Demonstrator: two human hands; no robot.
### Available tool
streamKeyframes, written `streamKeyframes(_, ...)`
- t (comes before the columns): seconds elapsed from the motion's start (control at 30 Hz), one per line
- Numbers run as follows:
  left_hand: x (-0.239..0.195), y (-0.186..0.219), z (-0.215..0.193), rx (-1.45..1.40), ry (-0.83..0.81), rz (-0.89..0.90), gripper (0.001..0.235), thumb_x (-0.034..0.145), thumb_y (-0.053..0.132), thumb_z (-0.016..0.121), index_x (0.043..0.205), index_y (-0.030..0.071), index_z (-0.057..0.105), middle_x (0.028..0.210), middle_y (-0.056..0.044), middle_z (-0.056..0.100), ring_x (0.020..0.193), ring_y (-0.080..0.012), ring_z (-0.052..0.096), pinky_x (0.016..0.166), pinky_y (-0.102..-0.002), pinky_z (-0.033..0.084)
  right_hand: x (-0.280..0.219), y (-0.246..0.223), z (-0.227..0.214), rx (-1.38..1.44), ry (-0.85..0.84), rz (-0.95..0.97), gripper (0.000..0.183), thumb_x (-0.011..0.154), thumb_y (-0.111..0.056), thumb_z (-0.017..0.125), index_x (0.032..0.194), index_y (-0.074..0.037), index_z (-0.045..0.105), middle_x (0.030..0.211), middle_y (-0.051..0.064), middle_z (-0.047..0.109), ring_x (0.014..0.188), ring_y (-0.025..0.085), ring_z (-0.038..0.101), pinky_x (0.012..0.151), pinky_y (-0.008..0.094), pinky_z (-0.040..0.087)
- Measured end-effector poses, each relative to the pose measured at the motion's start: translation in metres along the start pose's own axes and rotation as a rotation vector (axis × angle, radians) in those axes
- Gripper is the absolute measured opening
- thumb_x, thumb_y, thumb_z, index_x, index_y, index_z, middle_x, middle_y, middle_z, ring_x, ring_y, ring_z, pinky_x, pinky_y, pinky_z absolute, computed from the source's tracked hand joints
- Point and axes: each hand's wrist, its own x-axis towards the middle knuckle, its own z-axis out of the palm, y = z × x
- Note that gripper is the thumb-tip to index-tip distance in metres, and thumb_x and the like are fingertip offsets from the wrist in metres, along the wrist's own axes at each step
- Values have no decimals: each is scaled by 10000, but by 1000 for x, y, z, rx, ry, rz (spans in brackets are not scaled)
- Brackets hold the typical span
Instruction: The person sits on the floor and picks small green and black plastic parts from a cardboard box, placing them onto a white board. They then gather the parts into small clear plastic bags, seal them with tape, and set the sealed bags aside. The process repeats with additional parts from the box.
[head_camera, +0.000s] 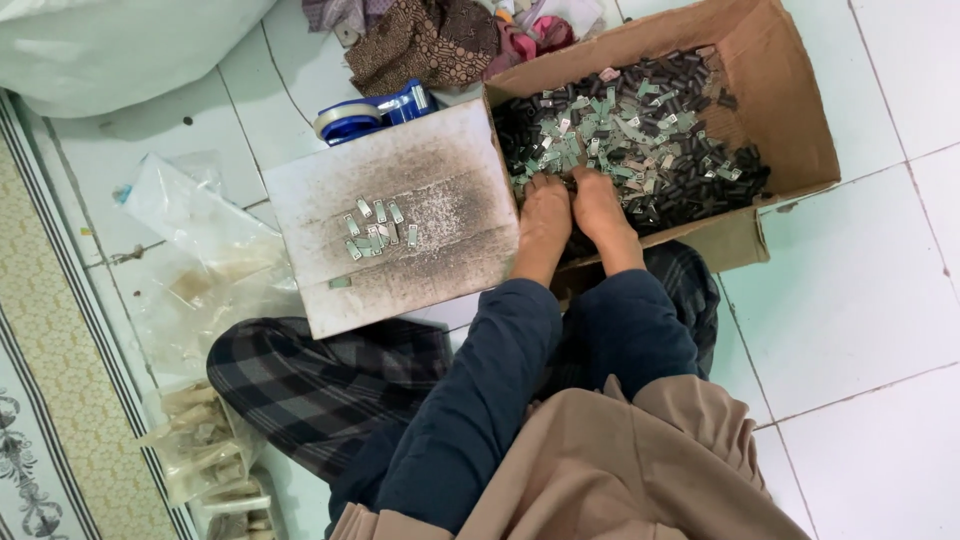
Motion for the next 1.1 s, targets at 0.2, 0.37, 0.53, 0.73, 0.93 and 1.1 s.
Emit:
streamKeyframes(0.2,-3,7,-16,-14,-101,-33,184,904,-39,543,1058,-57,643,982,-232,639,878,-440,726,748,-530,630,11,18,10,15,61,-43,350,976,84,505,1274,59,686,1126,376,683,1070,549,651,841,612,578)
streamKeyframes(0.37,1,5,-27,-118,-176,-46,178,911,-25,499,1010,-32,646,949,-226,684,862,-463,746,728,-535,628,42,59,41,32,160,-53,207,984,-19,589,1103,-43,757,1000,280,734,977,485,696,750,545,606)
streamKeyframes(0.53,6,9,-65,-317,-220,-86,227,887,67,598,1090,21,688,980,-212,723,936,-472,740,781,-554,629,37,45,26,195,313,-74,223,955,-46,617,1033,-144,801,960,173,756,848,423,724,643,471,626)
streamKeyframes(0.73,-1,26,-120,-808,-51,-142,277,982,171,623,1253,144,674,1111,-233,737,1120,-447,676,930,-550,568,12,14,-7,987,445,-10,198,958,31,629,1089,-29,766,1010,191,715,720,158,721,620,256,667)
streamKeyframes(0.93,-5,30,-141,-916,-85,-182,308,993,161,601,1285,222,678,1047,-179,764,1064,-381,719,908,-495,580,15,20,-6,1226,386,14,202,938,43,665,1127,25,736,1042,225,676,797,220,745,650,314,705)
streamKeyframes(1.1,-1,22,-133,-995,-94,-182,308,1006,123,575,1281,210,683,863,-100,771,862,-243,753,765,-420,613,11,10,-12,1268,375,0,249,932,55,665,1172,30,724,969,122,633,811,193,716,662,336,709)
